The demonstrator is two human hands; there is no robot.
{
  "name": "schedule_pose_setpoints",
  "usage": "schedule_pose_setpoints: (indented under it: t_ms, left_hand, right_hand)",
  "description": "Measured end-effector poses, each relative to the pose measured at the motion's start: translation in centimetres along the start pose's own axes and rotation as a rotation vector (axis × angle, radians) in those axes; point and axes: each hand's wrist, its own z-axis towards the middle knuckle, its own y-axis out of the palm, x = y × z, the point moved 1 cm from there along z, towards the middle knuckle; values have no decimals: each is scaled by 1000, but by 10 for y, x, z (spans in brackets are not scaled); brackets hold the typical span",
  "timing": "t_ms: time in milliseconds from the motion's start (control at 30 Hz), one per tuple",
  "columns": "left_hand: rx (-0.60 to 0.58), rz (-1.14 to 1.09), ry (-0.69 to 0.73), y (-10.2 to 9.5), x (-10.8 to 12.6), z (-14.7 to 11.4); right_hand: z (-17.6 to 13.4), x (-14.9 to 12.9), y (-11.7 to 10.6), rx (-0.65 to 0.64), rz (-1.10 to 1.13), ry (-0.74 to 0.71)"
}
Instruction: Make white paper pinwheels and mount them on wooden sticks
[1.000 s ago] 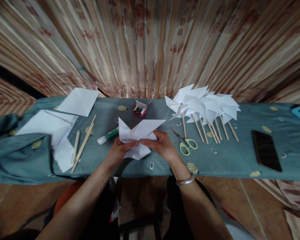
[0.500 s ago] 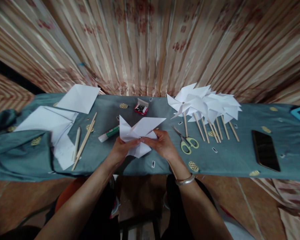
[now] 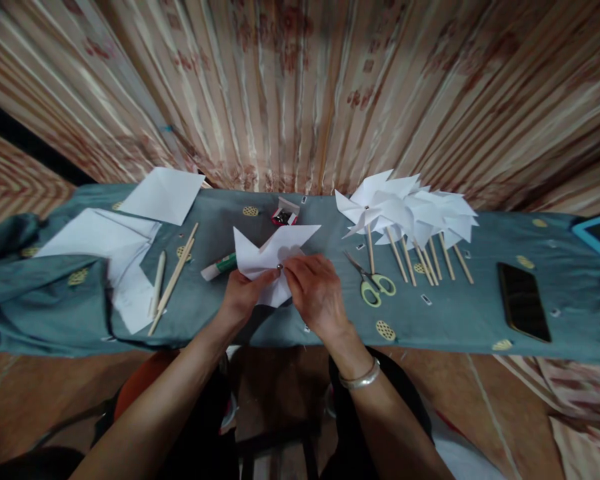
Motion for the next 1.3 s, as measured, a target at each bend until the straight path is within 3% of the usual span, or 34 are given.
schedule_pose_setpoints:
  t_ms: [267, 700, 1067, 1300]
  left_hand:
    - [-23, -12, -20, 0, 2, -3]
    - [-20, -5, 56, 0, -1, 1]
    - [-52, 205, 142, -5, -4, 2]
    - [-58, 236, 171, -8, -6, 2]
  right_hand:
    - [0, -3, 5, -51, -10, 9]
    - [1, -1, 9, -21, -5, 25]
    - [0, 12, 11, -17, 332, 405]
    - [0, 16, 14, -42, 420, 490]
